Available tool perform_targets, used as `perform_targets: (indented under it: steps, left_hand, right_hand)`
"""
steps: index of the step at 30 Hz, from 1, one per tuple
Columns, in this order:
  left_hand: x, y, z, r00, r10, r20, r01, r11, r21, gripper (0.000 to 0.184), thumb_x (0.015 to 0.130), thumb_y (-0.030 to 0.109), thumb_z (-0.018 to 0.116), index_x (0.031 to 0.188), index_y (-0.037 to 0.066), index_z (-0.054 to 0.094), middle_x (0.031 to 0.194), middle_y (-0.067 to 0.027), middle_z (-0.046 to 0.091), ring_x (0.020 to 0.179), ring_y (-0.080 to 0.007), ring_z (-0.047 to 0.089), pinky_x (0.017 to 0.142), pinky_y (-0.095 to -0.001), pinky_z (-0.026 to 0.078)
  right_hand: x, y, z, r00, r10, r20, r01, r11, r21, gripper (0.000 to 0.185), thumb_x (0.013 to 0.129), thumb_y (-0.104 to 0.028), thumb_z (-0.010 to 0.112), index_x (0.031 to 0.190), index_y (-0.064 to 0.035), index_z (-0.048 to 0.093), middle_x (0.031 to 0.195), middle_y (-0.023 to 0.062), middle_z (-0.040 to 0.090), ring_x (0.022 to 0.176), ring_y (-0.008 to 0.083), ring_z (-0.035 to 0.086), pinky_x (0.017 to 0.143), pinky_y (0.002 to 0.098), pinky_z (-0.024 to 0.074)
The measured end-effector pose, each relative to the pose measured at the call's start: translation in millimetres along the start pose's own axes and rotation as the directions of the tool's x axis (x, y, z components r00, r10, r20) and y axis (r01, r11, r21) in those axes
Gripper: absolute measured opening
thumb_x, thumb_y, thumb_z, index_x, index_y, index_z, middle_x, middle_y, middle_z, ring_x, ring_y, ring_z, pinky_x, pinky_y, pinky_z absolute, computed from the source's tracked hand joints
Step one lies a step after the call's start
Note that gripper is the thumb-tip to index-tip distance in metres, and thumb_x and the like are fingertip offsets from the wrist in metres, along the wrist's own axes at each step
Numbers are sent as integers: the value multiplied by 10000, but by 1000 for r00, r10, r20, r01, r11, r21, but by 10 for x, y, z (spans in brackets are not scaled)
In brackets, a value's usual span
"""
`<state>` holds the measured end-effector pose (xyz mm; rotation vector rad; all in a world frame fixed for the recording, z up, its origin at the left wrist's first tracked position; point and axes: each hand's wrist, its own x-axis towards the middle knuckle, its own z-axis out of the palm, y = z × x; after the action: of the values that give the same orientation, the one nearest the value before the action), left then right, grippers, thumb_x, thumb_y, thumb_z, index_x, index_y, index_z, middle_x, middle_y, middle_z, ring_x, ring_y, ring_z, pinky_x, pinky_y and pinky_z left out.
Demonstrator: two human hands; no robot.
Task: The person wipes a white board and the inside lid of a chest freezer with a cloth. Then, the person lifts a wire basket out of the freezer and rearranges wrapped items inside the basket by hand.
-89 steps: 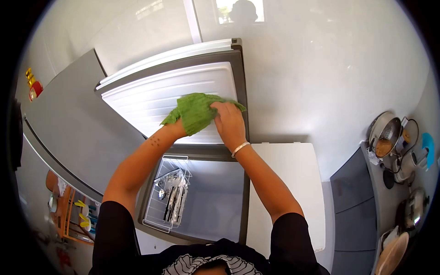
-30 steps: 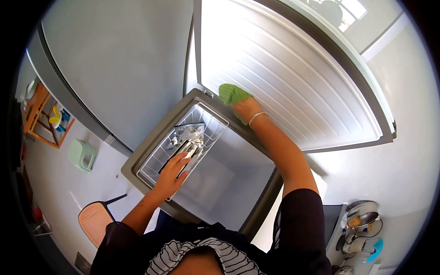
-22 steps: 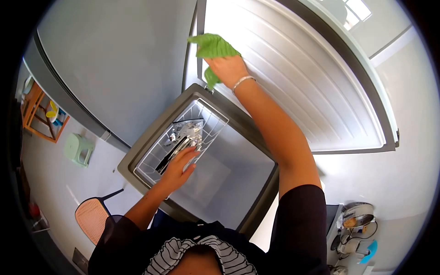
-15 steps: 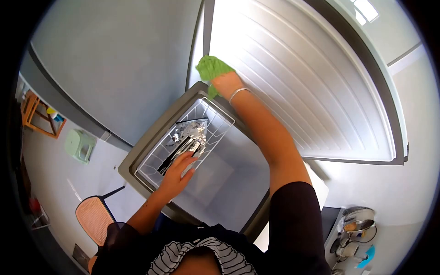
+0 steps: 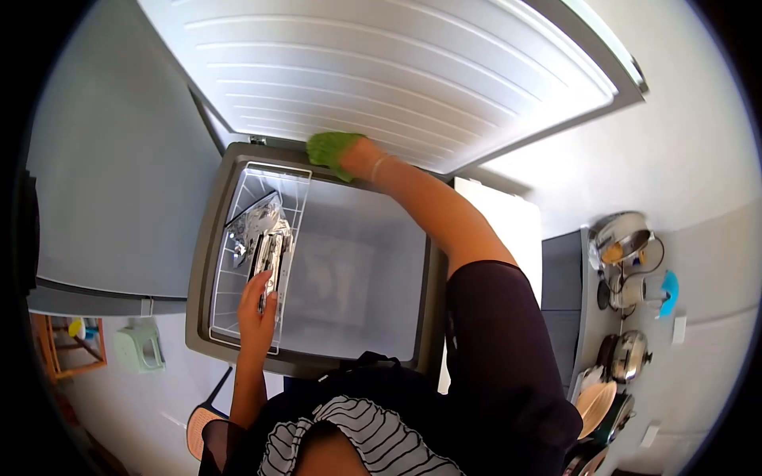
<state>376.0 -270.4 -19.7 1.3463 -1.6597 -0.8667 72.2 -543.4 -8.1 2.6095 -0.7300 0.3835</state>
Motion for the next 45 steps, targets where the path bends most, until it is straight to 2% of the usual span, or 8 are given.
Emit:
perform_targets:
  steps: [3,10,12,19,28,34,40,45]
  left_hand:
    - [21,170,58,998,5,69,-3,1000,-23,321,957,77,562,1268,2,589,1287,-195,601,1209,-366,568,1034,-403,431]
    - [110,361,296,974,148,173,-142,989,-43,298,957,68,566,1244,-6,597,1246,-197,617,1155,-346,599,986,-374,464]
    - [115,440,345,964,171,202,-170,985,-22,299,956,67,571,1244,-5,598,1250,-197,615,1155,-343,600,964,-369,477]
    - [190,679,523,937,228,263,-229,973,-29,307,951,75,592,1255,32,607,1269,-179,606,1159,-340,595,899,-355,506]
    - [128,535,546,945,155,288,-167,986,17,299,942,80,600,1237,31,622,1270,-168,616,1192,-334,588,985,-363,466]
    - [114,390,530,947,125,296,-145,988,47,297,949,95,591,1237,32,631,1278,-171,620,1212,-334,580,1010,-388,455]
    - [91,293,605,944,108,313,-107,994,-22,306,959,85,591,1259,32,624,1296,-164,606,1197,-292,585,971,-372,482]
    - [68,414,748,924,111,365,-107,994,-31,300,970,109,580,1259,40,618,1294,-161,599,1186,-289,581,970,-364,477]
  right_hand:
    - [-575,121,-387,974,152,171,-186,961,204,292,913,-191,574,1187,-129,649,1187,37,661,1125,240,619,934,364,514]
    - [-1330,5,-1875,793,488,364,-553,827,97,260,889,-168,586,1131,-199,676,975,56,682,898,259,665,798,382,539]
    - [-1646,130,-1931,899,435,54,-424,893,-148,284,860,-126,604,1112,-219,698,943,53,687,834,263,673,732,362,544]
    - [-1146,217,-3091,768,343,-541,-543,796,-266,346,741,-15,696,1044,-182,703,931,24,639,865,251,624,745,356,517]
    - [-1666,-17,-1659,771,540,-338,-605,786,-123,259,826,-47,606,1067,-129,649,1042,56,671,917,248,667,750,344,545]
    - [-1844,-310,-1088,321,947,-25,-817,290,499,222,863,-76,639,1079,-62,688,983,105,679,854,242,648,764,344,527]
    - [-2288,-202,-1532,-126,937,326,-219,-347,912,292,926,-195,613,1149,-7,598,968,78,639,822,163,568,746,296,486]
    - [-2673,-147,-1893,-252,968,1,-249,-65,966,260,931,-178,616,1150,-39,598,1002,71,638,879,147,603,733,295,512]
